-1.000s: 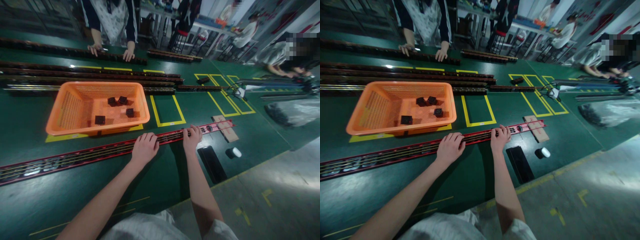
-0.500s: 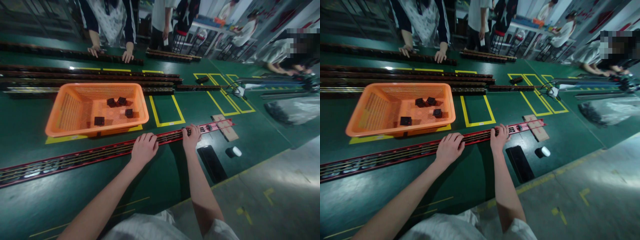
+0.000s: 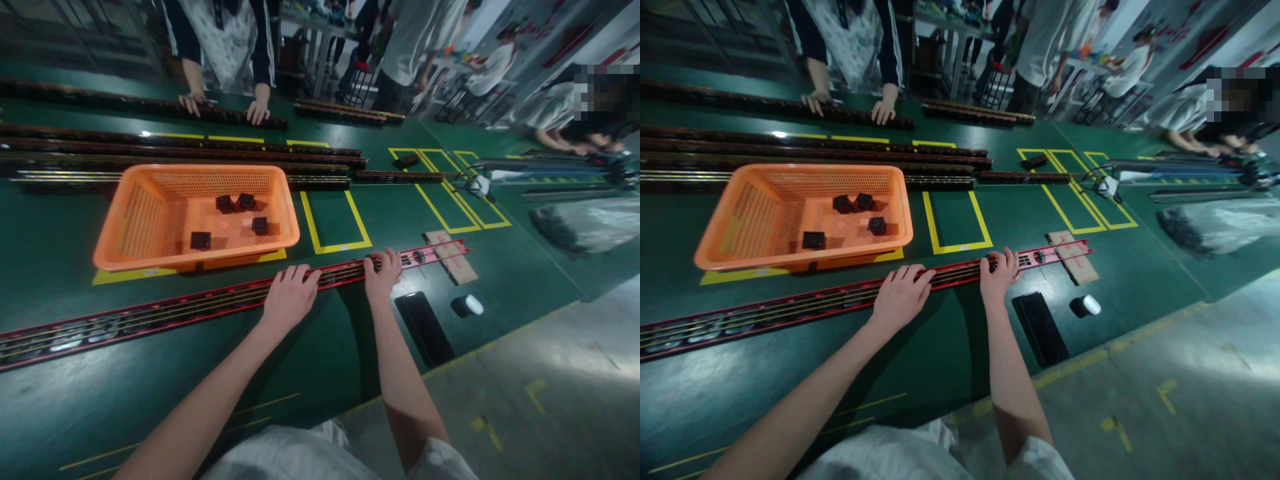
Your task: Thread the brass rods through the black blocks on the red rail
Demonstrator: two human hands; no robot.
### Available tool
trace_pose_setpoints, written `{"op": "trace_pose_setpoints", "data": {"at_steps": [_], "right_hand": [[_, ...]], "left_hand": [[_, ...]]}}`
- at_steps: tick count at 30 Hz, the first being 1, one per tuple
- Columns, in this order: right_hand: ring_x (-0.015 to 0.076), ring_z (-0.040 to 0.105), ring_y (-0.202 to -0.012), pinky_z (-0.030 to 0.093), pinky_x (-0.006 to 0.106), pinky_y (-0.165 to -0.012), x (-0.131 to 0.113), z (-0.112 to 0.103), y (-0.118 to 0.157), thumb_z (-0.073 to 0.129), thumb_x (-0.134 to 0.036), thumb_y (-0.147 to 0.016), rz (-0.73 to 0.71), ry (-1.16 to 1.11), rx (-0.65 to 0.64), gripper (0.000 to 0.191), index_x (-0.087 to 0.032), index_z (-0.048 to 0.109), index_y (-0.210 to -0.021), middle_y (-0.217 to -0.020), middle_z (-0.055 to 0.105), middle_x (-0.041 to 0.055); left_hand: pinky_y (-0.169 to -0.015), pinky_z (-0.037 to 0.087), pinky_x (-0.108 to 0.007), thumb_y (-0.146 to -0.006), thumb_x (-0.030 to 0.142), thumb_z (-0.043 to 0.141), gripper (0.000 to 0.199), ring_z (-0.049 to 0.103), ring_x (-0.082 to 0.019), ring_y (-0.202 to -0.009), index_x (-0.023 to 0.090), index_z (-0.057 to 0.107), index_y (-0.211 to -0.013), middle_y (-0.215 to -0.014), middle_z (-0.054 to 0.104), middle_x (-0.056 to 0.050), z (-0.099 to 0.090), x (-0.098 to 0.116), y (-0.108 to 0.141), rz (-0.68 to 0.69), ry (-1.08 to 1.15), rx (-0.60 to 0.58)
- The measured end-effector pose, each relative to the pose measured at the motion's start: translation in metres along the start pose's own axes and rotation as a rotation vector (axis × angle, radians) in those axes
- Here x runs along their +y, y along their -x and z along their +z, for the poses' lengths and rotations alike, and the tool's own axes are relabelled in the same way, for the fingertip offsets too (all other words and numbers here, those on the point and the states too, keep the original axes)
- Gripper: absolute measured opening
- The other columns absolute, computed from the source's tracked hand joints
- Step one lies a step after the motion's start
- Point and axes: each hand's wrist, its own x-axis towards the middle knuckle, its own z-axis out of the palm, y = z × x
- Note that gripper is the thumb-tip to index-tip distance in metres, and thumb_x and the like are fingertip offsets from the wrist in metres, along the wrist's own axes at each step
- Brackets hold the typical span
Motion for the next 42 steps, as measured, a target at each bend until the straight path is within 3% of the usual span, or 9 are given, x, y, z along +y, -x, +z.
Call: {"op": "trace_pose_setpoints", "data": {"at_steps": [5,9,13,23,42], "right_hand": [[0.0339,0.034,-0.146,0.012,0.070,-0.115,-0.004,-0.004,0.002,0.055,-0.043,-0.086,-0.046,-0.042,0.021,0.023,-0.024,0.067,-0.088,-0.140,0.058,0.0116],[0.0290,0.048,-0.137,0.007,0.066,-0.118,-0.006,-0.006,0.005,0.053,-0.037,-0.090,-0.164,-0.095,0.017,0.022,-0.023,0.063,-0.077,-0.123,0.070,0.0081],[0.0257,0.061,-0.123,0.007,0.064,-0.120,-0.007,-0.005,0.005,0.052,-0.034,-0.090,-0.184,-0.126,-0.027,0.019,-0.023,0.061,-0.078,-0.108,0.075,0.0050],[0.0292,0.045,-0.138,0.020,0.059,-0.118,0.000,-0.003,-0.001,0.056,-0.039,-0.086,-0.146,-0.085,-0.005,0.019,-0.022,0.064,-0.087,-0.130,0.065,0.0120],[0.0274,0.053,-0.125,0.032,0.052,-0.112,0.005,-0.003,-0.004,0.057,-0.043,-0.089,-0.202,-0.087,0.017,0.024,-0.023,0.059,-0.076,-0.119,0.068,0.0107]], "left_hand": [[-0.088,0.047,-0.042,-0.099,0.028,0.043,0.037,0.056,-0.025,-0.107,0.024,0.060,-0.132,-0.126,0.061,-0.009,-0.001,0.001,-0.001,0.001,-0.005,-0.008],[-0.088,0.047,-0.042,-0.100,0.029,0.042,0.037,0.056,-0.025,-0.106,0.023,0.060,-0.132,-0.125,0.061,-0.010,-0.002,0.001,-0.001,-0.002,-0.006,-0.011],[-0.089,0.048,-0.042,-0.099,0.028,0.042,0.037,0.056,-0.025,-0.107,0.023,0.060,-0.131,-0.125,0.061,-0.010,-0.002,0.001,-0.001,-0.011,0.010,-0.012],[-0.089,0.047,-0.042,-0.098,0.027,0.044,0.031,0.057,-0.025,-0.106,0.021,0.063,-0.122,-0.121,0.063,-0.010,0.000,0.003,0.000,-0.028,0.055,0.030],[-0.089,0.047,-0.041,-0.100,0.029,0.041,0.036,0.057,-0.025,-0.106,0.021,0.061,-0.128,-0.123,0.063,-0.010,0.002,0.002,0.001,-0.025,0.030,0.027]]}}
